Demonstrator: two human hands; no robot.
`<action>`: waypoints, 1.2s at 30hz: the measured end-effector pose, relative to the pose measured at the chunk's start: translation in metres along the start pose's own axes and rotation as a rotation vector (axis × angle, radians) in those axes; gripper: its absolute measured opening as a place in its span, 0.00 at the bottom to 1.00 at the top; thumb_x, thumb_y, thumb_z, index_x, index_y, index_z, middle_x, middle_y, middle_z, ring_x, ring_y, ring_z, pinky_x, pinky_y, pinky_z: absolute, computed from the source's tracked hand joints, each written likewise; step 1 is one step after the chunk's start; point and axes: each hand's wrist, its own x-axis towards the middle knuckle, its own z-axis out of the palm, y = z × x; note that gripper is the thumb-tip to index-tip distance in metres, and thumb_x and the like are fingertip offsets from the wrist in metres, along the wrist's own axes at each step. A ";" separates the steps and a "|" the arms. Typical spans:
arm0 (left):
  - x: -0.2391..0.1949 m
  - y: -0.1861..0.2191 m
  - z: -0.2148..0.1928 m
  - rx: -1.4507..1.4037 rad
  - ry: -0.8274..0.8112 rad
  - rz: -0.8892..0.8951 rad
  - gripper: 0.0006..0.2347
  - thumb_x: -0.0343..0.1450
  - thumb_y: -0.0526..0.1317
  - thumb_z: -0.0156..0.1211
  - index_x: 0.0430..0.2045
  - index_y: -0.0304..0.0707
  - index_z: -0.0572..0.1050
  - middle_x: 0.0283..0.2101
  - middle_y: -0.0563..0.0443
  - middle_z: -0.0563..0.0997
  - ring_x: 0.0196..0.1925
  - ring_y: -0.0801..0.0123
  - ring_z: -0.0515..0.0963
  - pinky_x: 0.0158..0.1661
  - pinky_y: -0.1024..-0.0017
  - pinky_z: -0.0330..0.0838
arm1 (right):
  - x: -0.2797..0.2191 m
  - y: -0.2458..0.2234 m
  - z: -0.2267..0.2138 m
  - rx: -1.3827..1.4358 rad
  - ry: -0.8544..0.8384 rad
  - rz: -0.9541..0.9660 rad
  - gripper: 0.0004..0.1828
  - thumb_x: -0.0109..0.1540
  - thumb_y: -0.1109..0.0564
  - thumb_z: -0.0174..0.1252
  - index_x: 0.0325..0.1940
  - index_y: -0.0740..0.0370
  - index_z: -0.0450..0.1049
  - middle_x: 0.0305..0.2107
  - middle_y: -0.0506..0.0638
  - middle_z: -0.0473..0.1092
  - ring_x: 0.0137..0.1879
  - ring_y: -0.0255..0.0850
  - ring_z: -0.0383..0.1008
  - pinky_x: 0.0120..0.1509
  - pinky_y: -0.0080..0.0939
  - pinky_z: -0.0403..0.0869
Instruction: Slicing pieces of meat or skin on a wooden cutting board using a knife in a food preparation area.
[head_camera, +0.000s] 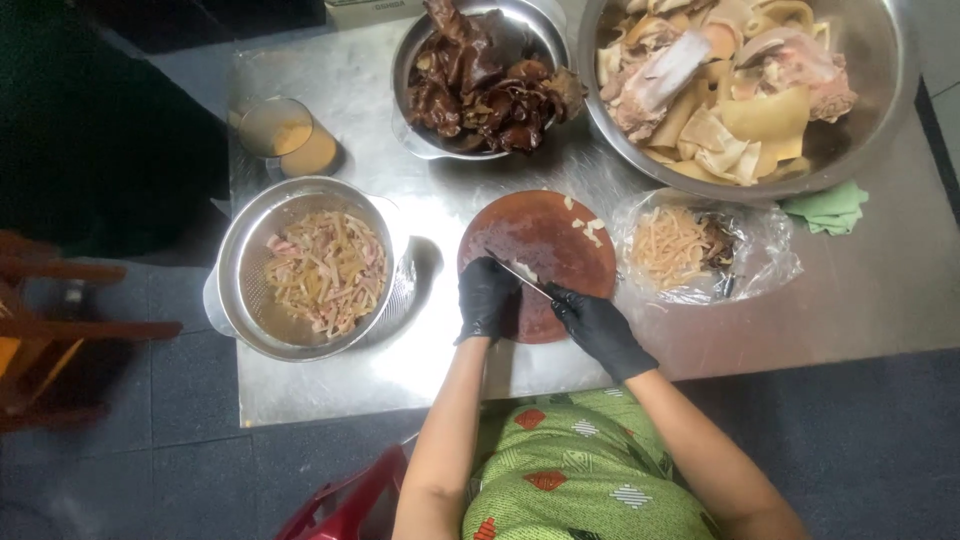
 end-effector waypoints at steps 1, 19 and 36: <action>-0.008 0.007 -0.005 0.009 0.034 0.076 0.13 0.60 0.44 0.63 0.31 0.34 0.80 0.35 0.38 0.82 0.46 0.41 0.84 0.45 0.48 0.81 | 0.003 0.003 0.004 -0.048 0.008 0.013 0.21 0.69 0.43 0.47 0.64 0.44 0.75 0.46 0.55 0.79 0.55 0.54 0.78 0.58 0.54 0.77; 0.001 -0.001 0.009 -0.022 0.009 0.027 0.11 0.59 0.45 0.63 0.27 0.39 0.79 0.29 0.45 0.84 0.43 0.47 0.85 0.43 0.54 0.81 | 0.008 -0.015 -0.005 -0.113 -0.003 0.032 0.22 0.68 0.50 0.47 0.65 0.49 0.74 0.45 0.62 0.78 0.55 0.59 0.78 0.59 0.57 0.76; 0.003 -0.037 0.005 0.198 -0.037 0.079 0.12 0.67 0.47 0.60 0.40 0.49 0.82 0.44 0.44 0.83 0.53 0.47 0.82 0.52 0.54 0.78 | 0.004 -0.013 -0.023 0.001 0.067 0.036 0.20 0.66 0.45 0.51 0.60 0.46 0.77 0.44 0.58 0.79 0.54 0.59 0.78 0.58 0.59 0.76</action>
